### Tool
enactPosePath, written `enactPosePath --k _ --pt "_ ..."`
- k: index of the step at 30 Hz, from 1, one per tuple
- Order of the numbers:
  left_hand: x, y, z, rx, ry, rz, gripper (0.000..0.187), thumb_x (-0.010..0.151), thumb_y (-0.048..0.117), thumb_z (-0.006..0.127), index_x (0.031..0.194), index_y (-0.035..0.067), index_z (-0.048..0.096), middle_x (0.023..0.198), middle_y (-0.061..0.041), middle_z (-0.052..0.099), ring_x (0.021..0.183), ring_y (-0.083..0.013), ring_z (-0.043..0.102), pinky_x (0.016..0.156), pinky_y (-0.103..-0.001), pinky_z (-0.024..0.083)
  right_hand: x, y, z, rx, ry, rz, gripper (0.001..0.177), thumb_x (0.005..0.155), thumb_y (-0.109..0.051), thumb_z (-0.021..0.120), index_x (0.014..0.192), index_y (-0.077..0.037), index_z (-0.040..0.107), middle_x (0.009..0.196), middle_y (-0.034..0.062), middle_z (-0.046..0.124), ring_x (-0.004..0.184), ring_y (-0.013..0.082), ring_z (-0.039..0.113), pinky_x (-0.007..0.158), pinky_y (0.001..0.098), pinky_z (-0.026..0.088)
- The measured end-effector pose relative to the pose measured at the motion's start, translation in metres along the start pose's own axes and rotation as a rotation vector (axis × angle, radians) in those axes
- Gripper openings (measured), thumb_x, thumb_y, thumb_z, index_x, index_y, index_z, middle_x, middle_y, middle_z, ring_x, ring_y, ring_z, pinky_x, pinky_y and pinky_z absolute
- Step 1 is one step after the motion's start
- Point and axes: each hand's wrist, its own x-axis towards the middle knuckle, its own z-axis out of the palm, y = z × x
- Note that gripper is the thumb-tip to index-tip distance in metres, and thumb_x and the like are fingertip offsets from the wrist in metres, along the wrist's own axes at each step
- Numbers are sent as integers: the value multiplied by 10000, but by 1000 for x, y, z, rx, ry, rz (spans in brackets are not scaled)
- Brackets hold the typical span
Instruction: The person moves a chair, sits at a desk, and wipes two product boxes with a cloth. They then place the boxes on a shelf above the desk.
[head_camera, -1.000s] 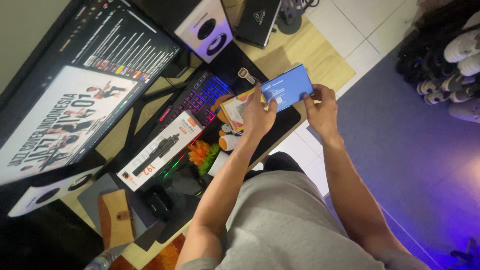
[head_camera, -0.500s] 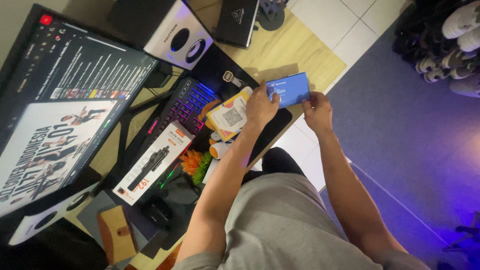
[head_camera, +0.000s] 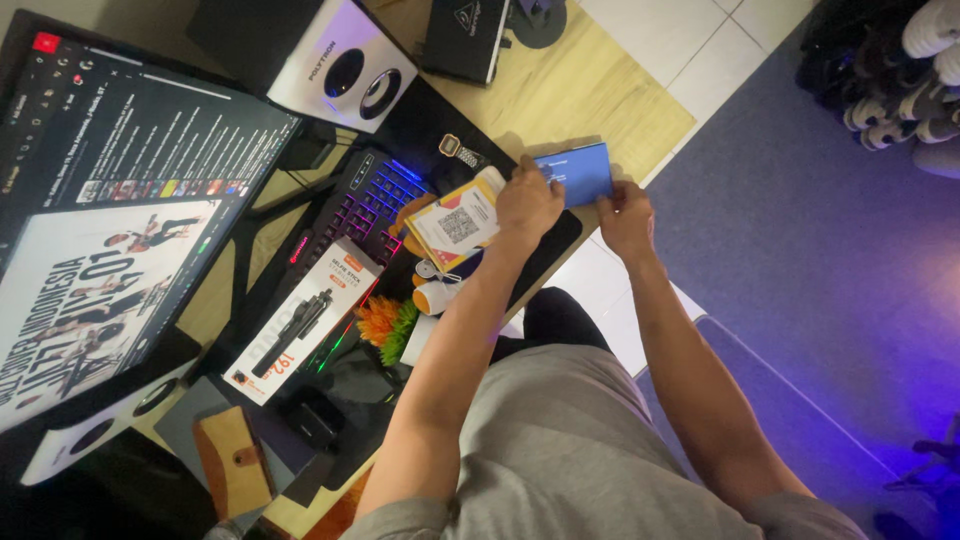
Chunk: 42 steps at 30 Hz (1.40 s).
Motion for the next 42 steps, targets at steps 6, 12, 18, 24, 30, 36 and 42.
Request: enactPosePath --k 6,12,18,24,30,36,42 --pt "-2 3 8 78 60 27 753 834 326 694 1360 -145 433 1136 -272 670 961 -376 723 833 -439 591 -1 7 2 -36 8 -94 339 891 -164 754 1155 39 689 1039 200 720 916 291 721 820 397 564" --pt "-3 9 15 174 97 17 772 821 353 713 1356 -138 451 1100 -235 684 956 -344 731 817 -425 603 1 8 1 -136 6 -148 356 887 -175 773 1161 39 696 1043 213 716 932 330 700 830 424 547" --pt "-6 12 16 152 131 54 814 809 329 728 1395 -149 427 1261 -289 610 966 -364 720 788 -432 613 -3 -7 -2 -73 -46 -108 357 891 -193 740 1162 35 691 1041 191 728 944 306 719 843 410 560" --pt "-24 19 -5 90 166 136 782 776 304 730 1389 -90 446 1353 -324 529 1155 -402 638 846 -438 590 -7 -9 0 -224 24 -205 537 863 -240 800 1263 73 626 1143 316 651 1068 442 633 903 480 517" --pt "-55 24 -41 -68 332 295 616 827 241 708 1350 -39 543 1318 -305 588 1163 -430 630 961 -465 550 -9 -22 -4 -248 40 -240 572 878 -205 749 1343 65 554 1237 315 593 1136 471 601 952 486 514" --pt "-91 -1 -91 -135 375 300 526 885 216 701 1346 -11 588 1246 -229 641 1121 -413 638 977 -498 525 -19 -70 -3 -240 88 -345 553 861 -185 760 1352 -3 582 1305 274 562 1133 468 608 947 512 510" --pt "-133 -59 -120 -27 618 183 476 891 200 686 1327 27 602 1344 -193 619 1258 -377 571 1112 -522 420 -35 -117 3 -69 8 -442 478 913 -139 701 1347 11 571 1310 264 545 1139 415 624 921 464 544"
